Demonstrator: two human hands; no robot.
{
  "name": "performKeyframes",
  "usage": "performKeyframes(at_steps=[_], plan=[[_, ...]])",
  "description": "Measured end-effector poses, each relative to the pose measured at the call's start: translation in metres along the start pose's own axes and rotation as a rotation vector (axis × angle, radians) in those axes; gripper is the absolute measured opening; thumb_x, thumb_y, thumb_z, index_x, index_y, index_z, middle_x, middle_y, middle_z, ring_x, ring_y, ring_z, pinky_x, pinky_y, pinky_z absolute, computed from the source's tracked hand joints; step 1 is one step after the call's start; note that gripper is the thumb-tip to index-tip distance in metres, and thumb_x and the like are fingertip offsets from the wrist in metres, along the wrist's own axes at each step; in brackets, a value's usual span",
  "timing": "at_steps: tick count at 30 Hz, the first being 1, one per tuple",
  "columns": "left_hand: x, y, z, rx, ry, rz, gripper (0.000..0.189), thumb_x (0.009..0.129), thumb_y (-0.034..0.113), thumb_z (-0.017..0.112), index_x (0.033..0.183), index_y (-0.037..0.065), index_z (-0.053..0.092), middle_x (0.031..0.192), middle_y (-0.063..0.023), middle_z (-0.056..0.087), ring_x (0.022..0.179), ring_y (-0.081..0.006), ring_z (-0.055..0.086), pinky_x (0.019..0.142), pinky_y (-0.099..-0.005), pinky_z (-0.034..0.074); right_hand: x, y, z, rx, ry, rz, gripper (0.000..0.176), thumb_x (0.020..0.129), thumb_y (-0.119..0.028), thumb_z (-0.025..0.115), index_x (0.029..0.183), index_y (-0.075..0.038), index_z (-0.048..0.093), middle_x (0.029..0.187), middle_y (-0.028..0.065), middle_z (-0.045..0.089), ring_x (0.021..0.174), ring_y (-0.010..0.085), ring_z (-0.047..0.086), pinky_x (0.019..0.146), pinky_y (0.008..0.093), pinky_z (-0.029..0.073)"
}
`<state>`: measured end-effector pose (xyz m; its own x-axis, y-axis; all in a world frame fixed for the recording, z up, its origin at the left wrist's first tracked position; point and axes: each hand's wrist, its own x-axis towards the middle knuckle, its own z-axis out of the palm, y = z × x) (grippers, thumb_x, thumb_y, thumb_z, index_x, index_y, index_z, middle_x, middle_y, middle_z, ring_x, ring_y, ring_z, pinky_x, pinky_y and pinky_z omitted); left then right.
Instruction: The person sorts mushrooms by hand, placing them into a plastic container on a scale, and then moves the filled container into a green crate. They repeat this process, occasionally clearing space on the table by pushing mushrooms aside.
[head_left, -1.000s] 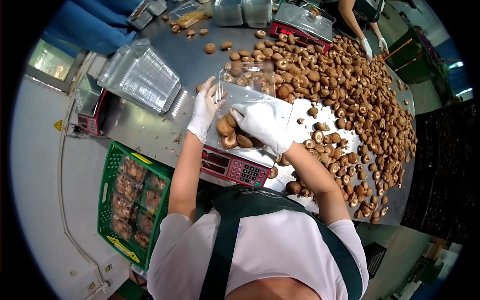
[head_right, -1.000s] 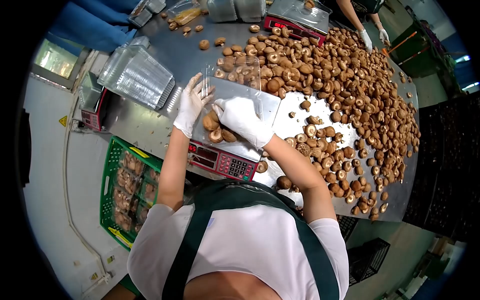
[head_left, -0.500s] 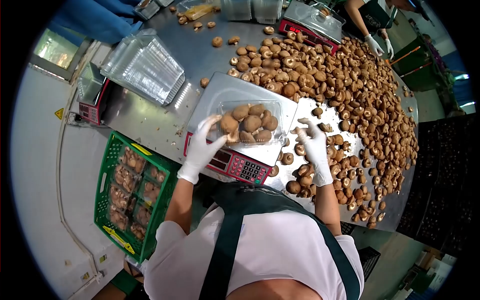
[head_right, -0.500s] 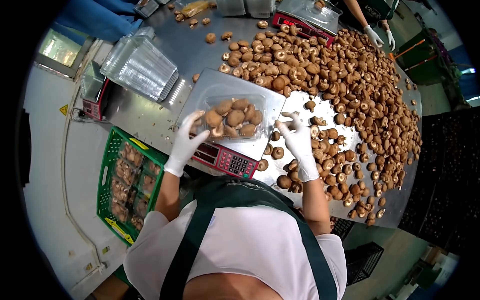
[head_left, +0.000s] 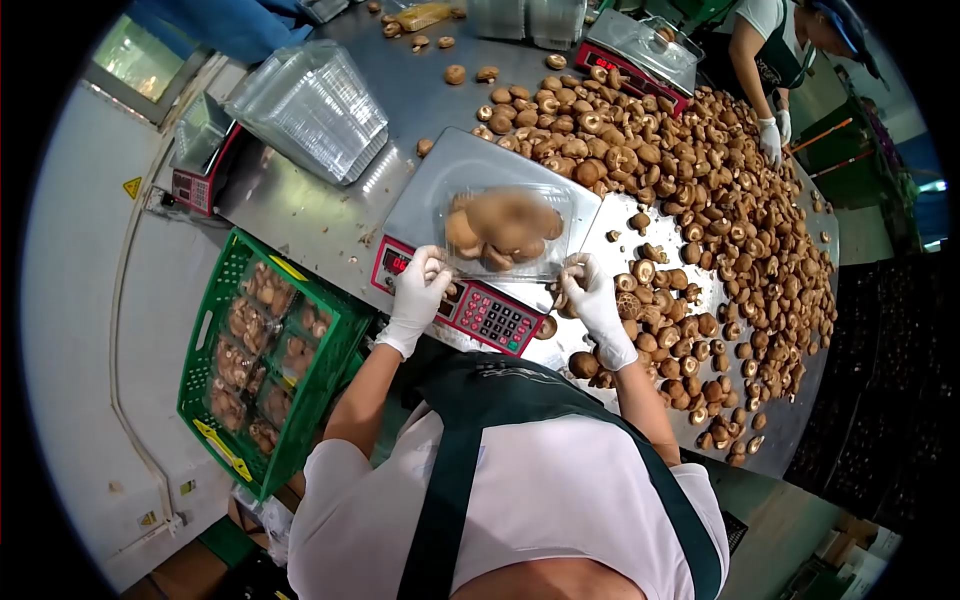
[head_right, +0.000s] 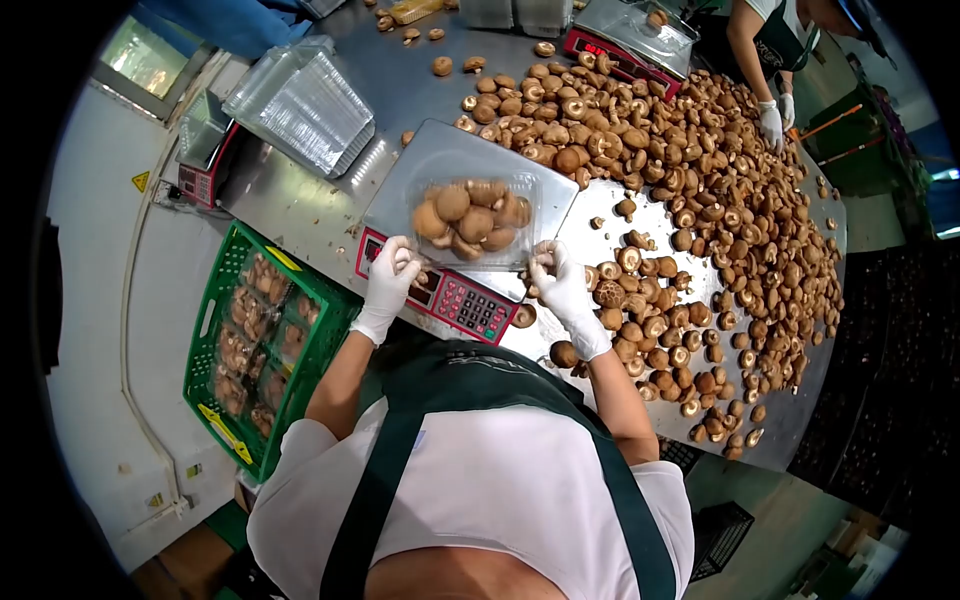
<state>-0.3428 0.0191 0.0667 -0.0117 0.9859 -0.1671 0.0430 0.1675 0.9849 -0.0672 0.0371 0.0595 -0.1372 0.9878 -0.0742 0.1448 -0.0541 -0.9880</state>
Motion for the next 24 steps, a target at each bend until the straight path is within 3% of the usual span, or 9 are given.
performKeyframes(at_steps=[1,3,6,7,9,18,21,23,24], plan=[[-0.002,-0.006,0.001,0.087,0.044,0.092,0.022,0.085,0.001,0.053,0.105,-0.001,0.045,0.078,-0.0081,0.061,0.065,-0.0101,0.060,0.056,-0.0232,0.048,-0.004,0.003,0.001,-0.270,0.059,-0.239,0.016,0.084,-0.003,0.057,0.098,-0.002,0.051,0.077,0.0074,0.063,0.071,0.0146,0.064,0.060,0.0250,0.051],[-0.006,-0.006,-0.004,0.257,0.049,0.133,0.029,0.081,0.004,0.059,0.107,0.000,0.045,0.082,-0.0093,0.061,0.072,-0.0150,0.062,0.063,-0.0273,0.049,-0.010,-0.003,-0.004,-0.322,0.077,-0.180,0.023,0.077,-0.001,0.063,0.097,-0.003,0.054,0.078,0.0081,0.061,0.075,0.0198,0.064,0.066,0.0293,0.051],[-0.024,0.021,-0.002,0.506,0.084,0.428,0.043,0.074,0.012,0.069,0.108,0.002,0.046,0.094,-0.0133,0.062,0.087,-0.0319,0.061,0.075,-0.0346,0.049,-0.013,-0.022,-0.009,-0.547,0.082,-0.663,0.032,0.063,0.005,0.070,0.092,-0.005,0.058,0.084,0.0093,0.062,0.075,0.0252,0.063,0.063,0.0303,0.051],[-0.026,0.018,0.000,0.366,0.056,0.380,0.044,0.072,0.014,0.072,0.106,0.002,0.047,0.102,-0.0142,0.061,0.093,-0.0318,0.060,0.079,-0.0348,0.048,-0.011,-0.030,-0.009,-0.568,0.065,-0.745,0.034,0.062,0.005,0.069,0.092,-0.006,0.058,0.088,0.0083,0.064,0.075,0.0242,0.063,0.062,0.0296,0.051],[-0.022,0.018,-0.007,0.583,0.178,0.732,0.044,0.070,0.013,0.073,0.104,0.003,0.048,0.109,-0.0144,0.060,0.096,-0.0298,0.060,0.080,-0.0347,0.048,-0.008,-0.038,-0.004,-0.631,0.122,-0.919,0.037,0.060,0.006,0.067,0.093,-0.006,0.059,0.093,0.0076,0.065,0.076,0.0236,0.062,0.061,0.0295,0.051],[-0.053,0.010,-0.037,0.570,0.370,0.718,0.038,0.073,0.007,0.069,0.105,0.002,0.049,0.113,-0.0146,0.058,0.098,-0.0275,0.061,0.077,-0.0297,0.052,-0.006,-0.051,0.035,-0.657,0.075,-0.916,0.042,0.057,0.010,0.064,0.096,-0.006,0.060,0.089,0.0069,0.064,0.074,0.0238,0.060,0.059,0.0298,0.049],[-0.061,-0.010,-0.049,-0.006,0.286,0.484,0.058,0.070,0.015,0.074,0.119,0.000,0.046,0.121,-0.0107,0.052,0.116,-0.0239,0.049,0.097,-0.0349,0.039,-0.008,-0.047,0.053,-0.479,-0.162,-0.747,0.045,0.060,0.006,0.068,0.103,-0.006,0.061,0.089,0.0095,0.063,0.076,0.0222,0.062,0.065,0.0296,0.050],[-0.078,-0.005,-0.044,-0.614,0.159,0.341,0.055,0.077,0.017,0.069,0.124,0.004,0.042,0.126,-0.0096,0.046,0.120,-0.0224,0.043,0.103,-0.0358,0.033,-0.016,-0.044,0.073,-0.388,-0.272,-0.634,0.044,0.067,0.000,0.069,0.109,-0.006,0.059,0.093,0.0103,0.064,0.084,0.0228,0.063,0.071,0.0306,0.050],[-0.076,-0.037,-0.052,-0.382,0.038,0.388,0.058,0.076,0.021,0.071,0.124,0.005,0.042,0.128,-0.0083,0.045,0.120,-0.0215,0.042,0.103,-0.0366,0.032,-0.010,0.005,0.068,-0.476,-0.422,-0.466,0.046,0.073,-0.008,0.069,0.116,-0.004,0.054,0.105,0.0106,0.062,0.096,0.0245,0.061,0.079,0.0319,0.050]])
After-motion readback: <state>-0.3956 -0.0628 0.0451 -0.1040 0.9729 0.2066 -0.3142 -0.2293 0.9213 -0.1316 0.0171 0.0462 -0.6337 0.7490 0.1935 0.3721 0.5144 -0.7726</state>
